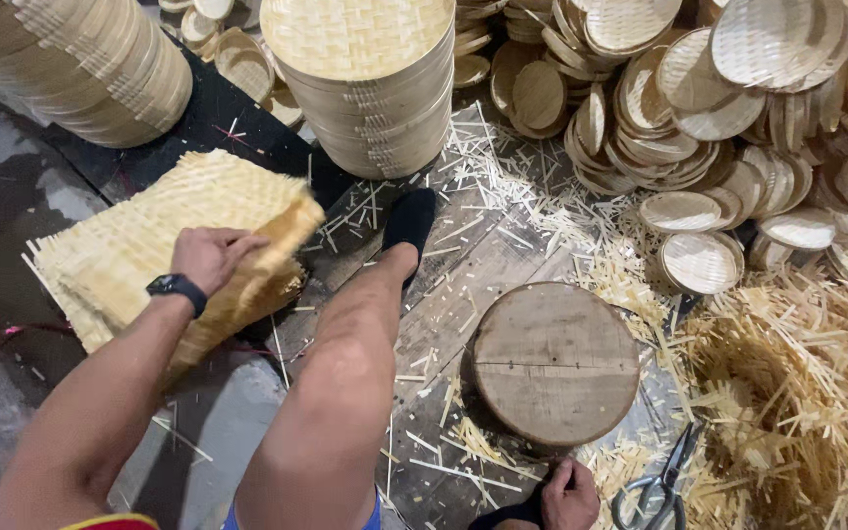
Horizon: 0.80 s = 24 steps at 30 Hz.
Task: The person fits a circular bamboo rim onto a woven base using a wooden mold and trims the excess material with scissors.
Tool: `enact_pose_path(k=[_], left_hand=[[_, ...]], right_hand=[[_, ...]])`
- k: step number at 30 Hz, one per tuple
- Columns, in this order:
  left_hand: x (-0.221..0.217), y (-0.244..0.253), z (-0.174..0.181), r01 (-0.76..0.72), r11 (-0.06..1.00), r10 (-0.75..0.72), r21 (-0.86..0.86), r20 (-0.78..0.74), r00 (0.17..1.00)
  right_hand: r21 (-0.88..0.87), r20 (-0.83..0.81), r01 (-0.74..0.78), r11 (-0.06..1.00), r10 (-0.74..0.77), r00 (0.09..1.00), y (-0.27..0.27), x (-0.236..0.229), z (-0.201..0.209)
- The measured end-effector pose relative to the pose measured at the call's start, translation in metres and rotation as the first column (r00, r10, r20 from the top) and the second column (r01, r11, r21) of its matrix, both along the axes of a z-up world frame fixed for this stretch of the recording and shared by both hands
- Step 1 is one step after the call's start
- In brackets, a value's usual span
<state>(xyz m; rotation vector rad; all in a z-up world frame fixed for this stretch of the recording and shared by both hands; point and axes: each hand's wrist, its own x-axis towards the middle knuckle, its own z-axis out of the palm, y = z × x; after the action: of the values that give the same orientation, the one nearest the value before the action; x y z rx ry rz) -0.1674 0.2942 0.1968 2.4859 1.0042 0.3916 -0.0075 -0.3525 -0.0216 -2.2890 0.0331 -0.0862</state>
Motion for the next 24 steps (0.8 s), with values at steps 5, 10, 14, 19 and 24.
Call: enact_pose_path(k=[5,10,14,19,24], left_hand=[[0.025,-0.004,0.027,0.017,0.984,0.031,0.178,-0.261,0.965],[0.071,-0.063,0.180,0.416,0.818,-0.114,0.398,-0.596,0.795],[0.121,-0.169,0.255,0.710,0.565,-0.553,0.421,-0.445,0.704],[0.181,-0.286,0.185,0.945,0.111,-0.905,0.307,-0.363,0.224],[0.172,-0.368,0.032,0.951,-0.147,-0.960,0.272,-0.271,-0.071]], right_hand=[[0.087,0.031,-0.049,0.995,0.046,0.998,-0.005,0.000,-0.003],[0.086,0.008,-0.036,0.996,0.035,0.999,-0.004,-0.003,0.000],[0.108,0.005,-0.056,0.993,0.056,0.998,-0.004,-0.002,0.012],[0.556,-0.241,0.125,0.822,0.016,0.970,-0.016,0.027,0.041],[0.747,-0.265,0.162,0.644,0.066,0.962,-0.020,0.064,0.103]])
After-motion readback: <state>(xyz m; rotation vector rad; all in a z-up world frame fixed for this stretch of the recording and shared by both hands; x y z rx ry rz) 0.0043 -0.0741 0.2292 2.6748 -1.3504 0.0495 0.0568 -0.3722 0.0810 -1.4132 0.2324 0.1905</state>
